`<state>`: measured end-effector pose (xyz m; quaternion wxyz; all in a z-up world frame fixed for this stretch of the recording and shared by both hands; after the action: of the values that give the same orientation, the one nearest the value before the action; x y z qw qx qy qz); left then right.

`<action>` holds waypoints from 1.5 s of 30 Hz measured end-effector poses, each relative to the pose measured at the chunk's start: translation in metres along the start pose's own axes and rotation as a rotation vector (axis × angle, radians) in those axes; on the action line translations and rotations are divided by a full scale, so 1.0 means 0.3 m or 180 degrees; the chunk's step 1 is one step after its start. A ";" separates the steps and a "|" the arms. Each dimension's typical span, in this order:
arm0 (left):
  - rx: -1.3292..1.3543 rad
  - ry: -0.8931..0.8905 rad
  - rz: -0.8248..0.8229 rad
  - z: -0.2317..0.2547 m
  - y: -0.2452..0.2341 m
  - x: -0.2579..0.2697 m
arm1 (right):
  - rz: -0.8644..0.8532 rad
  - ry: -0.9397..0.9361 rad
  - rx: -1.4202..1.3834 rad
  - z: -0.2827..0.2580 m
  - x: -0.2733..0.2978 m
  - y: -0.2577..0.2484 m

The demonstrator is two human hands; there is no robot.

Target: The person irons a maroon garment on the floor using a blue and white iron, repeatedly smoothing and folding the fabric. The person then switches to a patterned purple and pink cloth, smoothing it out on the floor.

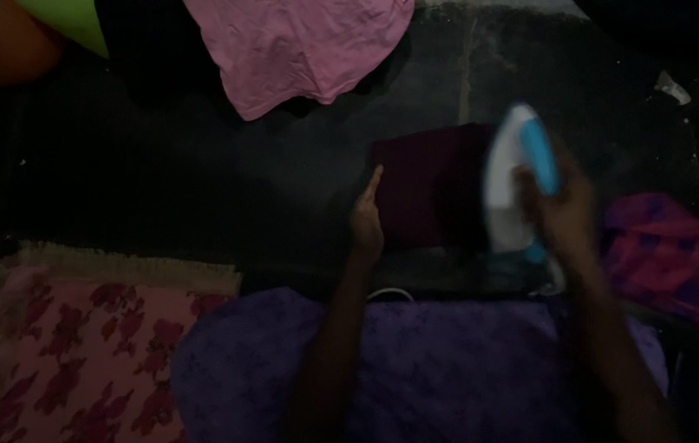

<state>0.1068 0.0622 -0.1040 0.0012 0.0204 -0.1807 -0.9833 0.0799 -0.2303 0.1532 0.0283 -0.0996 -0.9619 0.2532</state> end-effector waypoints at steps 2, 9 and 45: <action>0.0058 0.0226 -0.0135 0.069 0.041 -0.008 | -0.0594 0.0065 0.0482 -0.037 -0.002 0.122; -0.0615 0.0431 -0.0213 0.199 0.107 0.011 | -0.1100 -0.0887 0.0996 -0.073 0.036 0.469; -0.2467 0.0382 0.0118 0.311 0.170 0.023 | -0.0581 -0.0863 0.1395 0.135 0.063 0.246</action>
<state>0.0959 0.0478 0.0010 0.0371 0.0727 0.2041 -0.9755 0.0703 -0.1829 0.0816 -0.0571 0.0308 -0.8841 0.4627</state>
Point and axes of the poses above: each hand's wrist, its own x-axis away from the middle knuckle, its own y-axis out of the palm, z = x × y, the point moved 7 cm from there along -x, towards the middle knuckle, and after that the axes turned 10 degrees about -y, right-handed, at the moved point
